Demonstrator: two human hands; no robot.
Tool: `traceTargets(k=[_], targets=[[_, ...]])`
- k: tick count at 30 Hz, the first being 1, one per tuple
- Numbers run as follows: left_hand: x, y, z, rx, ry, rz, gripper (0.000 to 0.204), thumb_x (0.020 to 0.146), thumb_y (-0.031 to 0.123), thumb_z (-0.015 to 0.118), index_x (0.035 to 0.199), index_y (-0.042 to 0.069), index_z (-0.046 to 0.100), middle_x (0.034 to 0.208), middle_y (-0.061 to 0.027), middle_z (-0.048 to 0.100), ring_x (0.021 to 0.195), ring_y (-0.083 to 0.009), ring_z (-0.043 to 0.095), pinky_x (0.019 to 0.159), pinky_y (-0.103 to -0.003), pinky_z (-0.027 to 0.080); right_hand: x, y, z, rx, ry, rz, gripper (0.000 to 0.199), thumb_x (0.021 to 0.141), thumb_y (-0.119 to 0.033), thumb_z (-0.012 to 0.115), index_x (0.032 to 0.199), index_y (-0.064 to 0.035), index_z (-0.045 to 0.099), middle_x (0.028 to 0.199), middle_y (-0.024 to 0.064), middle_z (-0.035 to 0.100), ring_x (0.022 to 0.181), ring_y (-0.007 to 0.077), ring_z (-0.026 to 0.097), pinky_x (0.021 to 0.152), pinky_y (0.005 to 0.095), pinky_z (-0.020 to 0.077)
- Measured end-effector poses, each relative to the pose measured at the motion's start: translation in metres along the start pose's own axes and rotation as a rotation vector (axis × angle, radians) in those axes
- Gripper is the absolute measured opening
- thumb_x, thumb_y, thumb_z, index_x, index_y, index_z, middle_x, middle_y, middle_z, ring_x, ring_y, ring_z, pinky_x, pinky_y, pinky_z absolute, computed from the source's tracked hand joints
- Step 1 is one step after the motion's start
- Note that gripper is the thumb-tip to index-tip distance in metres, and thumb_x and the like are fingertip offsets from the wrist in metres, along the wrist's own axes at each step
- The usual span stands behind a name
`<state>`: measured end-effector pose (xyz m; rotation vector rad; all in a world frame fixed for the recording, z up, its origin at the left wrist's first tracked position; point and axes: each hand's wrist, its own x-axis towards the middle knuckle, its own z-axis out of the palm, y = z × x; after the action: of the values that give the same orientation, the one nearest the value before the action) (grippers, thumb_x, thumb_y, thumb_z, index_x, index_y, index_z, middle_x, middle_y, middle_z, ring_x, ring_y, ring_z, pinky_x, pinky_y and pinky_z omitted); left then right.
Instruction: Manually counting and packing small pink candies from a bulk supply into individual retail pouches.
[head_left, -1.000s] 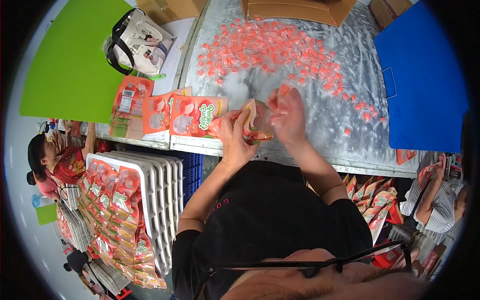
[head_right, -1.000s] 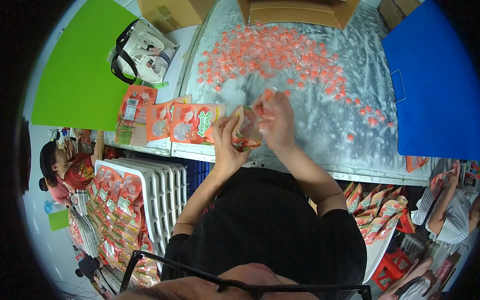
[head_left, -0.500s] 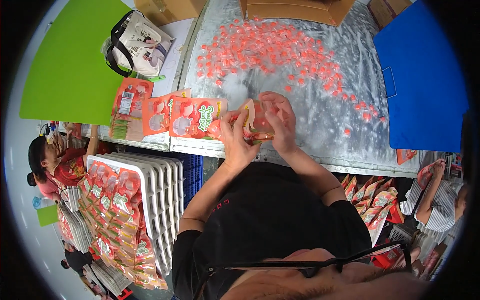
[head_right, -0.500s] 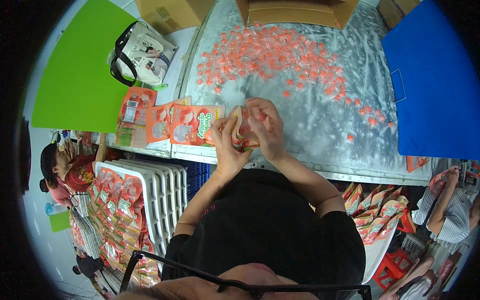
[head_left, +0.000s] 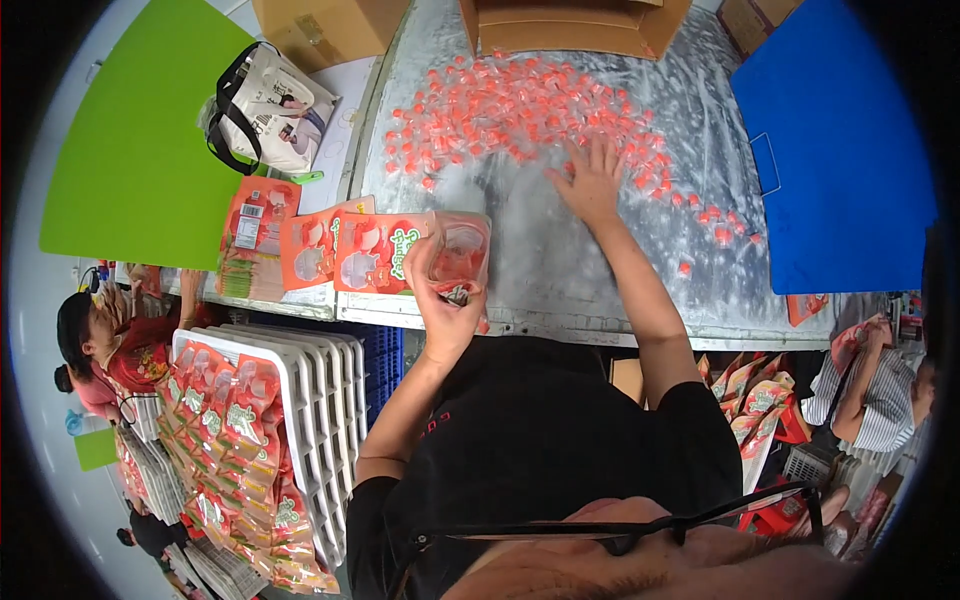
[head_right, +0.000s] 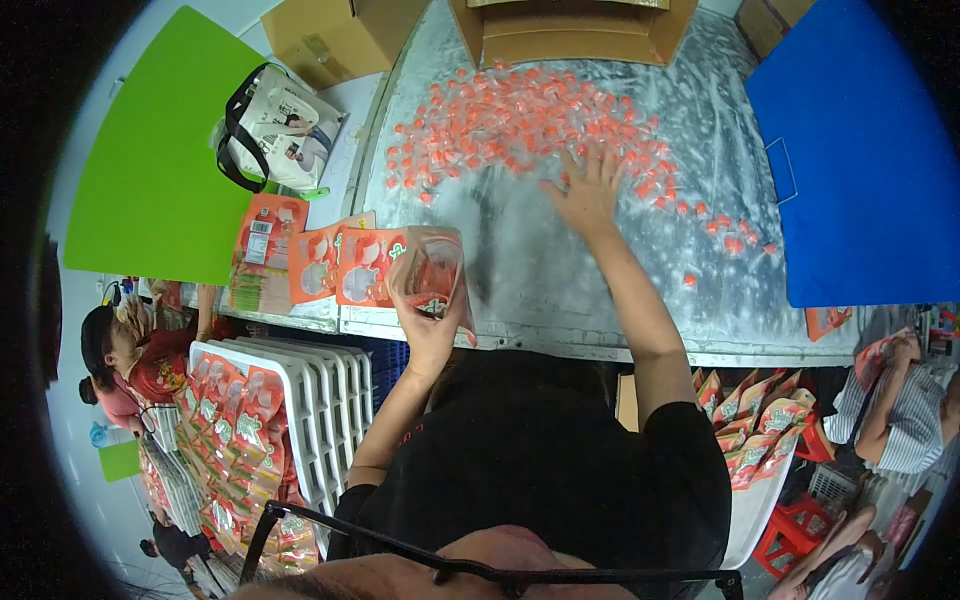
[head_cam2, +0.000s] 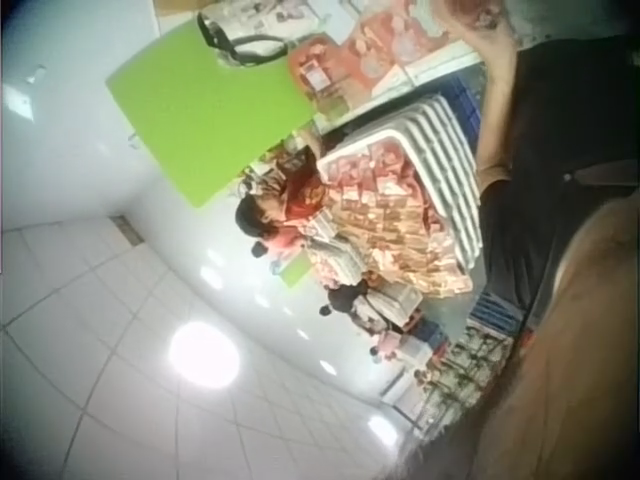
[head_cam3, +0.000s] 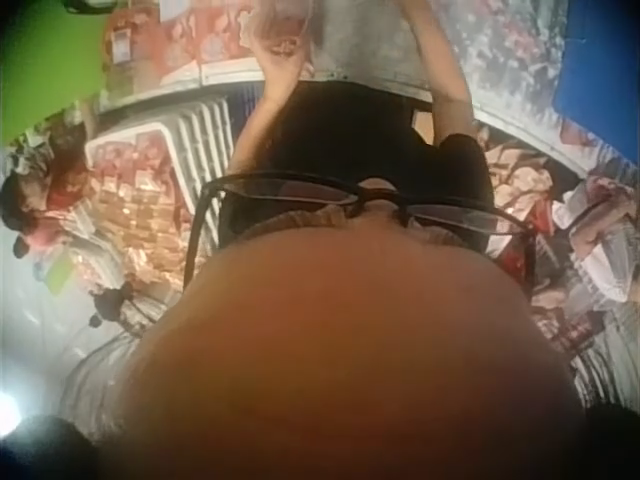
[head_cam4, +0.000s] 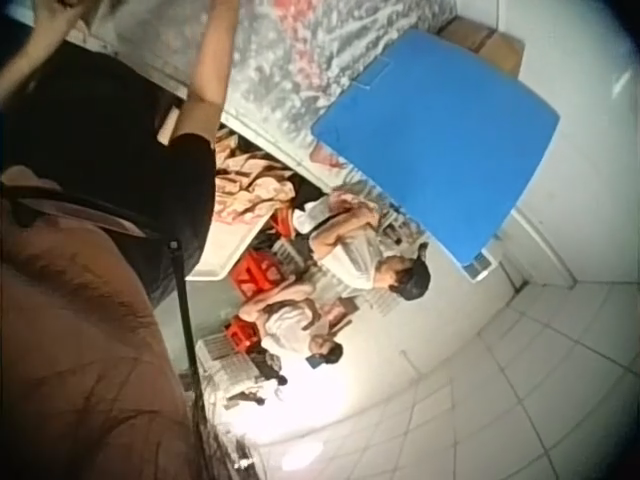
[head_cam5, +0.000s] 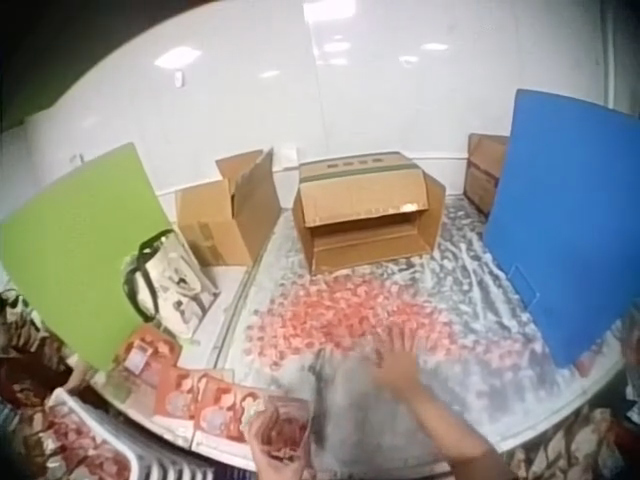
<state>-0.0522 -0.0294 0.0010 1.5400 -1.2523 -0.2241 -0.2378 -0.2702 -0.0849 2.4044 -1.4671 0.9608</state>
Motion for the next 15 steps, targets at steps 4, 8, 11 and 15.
traceTargets(k=[4, 8, 11, 15], targets=[[-0.004, 0.0, -0.006, -0.008, -0.026, -0.024, 0.082, 0.064, -0.006, 0.067, 0.14, 0.004, 0.041, 0.137, -0.0191, 0.04, 0.13, -0.0371, 0.039, 0.11, -0.045, 0.033, -0.016, 0.027, 0.018, 0.018, -0.203, 0.042, 0.053, 0.094, -0.047, 0.058, 0.139, -0.0181, 0.058, 0.152, 0.0184, 0.042, 0.142, 0.0379, 0.034, 0.117, 0.0492, 0.0245], [-0.005, -0.008, -0.008, -0.018, -0.035, -0.053, 0.082, 0.063, -0.006, 0.068, 0.14, 0.004, 0.043, 0.136, -0.0188, 0.04, 0.129, -0.0371, 0.041, 0.11, -0.045, 0.034, -0.047, 0.017, 0.0, 0.494, -0.337, 0.154, 0.049, 0.103, -0.042, 0.045, 0.143, -0.0143, 0.054, 0.153, 0.0184, 0.042, 0.143, 0.0329, 0.035, 0.117, 0.0442, 0.0264], [-0.003, -0.007, -0.011, -0.079, -0.069, -0.132, 0.082, 0.063, -0.006, 0.069, 0.14, 0.004, 0.043, 0.136, -0.0188, 0.041, 0.129, -0.0373, 0.041, 0.11, -0.045, 0.035, -0.06, 0.023, -0.003, 1.202, -0.215, 0.567, 0.052, 0.107, -0.041, 0.032, 0.144, -0.0084, 0.051, 0.147, 0.0159, 0.049, 0.138, 0.0303, 0.042, 0.116, 0.0399, 0.0279], [-0.001, -0.006, -0.015, -0.063, -0.068, -0.087, 0.082, 0.063, -0.007, 0.068, 0.14, 0.004, 0.043, 0.136, -0.0186, 0.041, 0.128, -0.0368, 0.042, 0.11, -0.044, 0.036, -0.062, 0.032, -0.028, 1.176, -0.254, 0.596, 0.059, 0.107, -0.043, 0.03, 0.146, -0.0012, 0.045, 0.14, 0.0132, 0.057, 0.133, 0.024, 0.047, 0.117, 0.0381, 0.029]])
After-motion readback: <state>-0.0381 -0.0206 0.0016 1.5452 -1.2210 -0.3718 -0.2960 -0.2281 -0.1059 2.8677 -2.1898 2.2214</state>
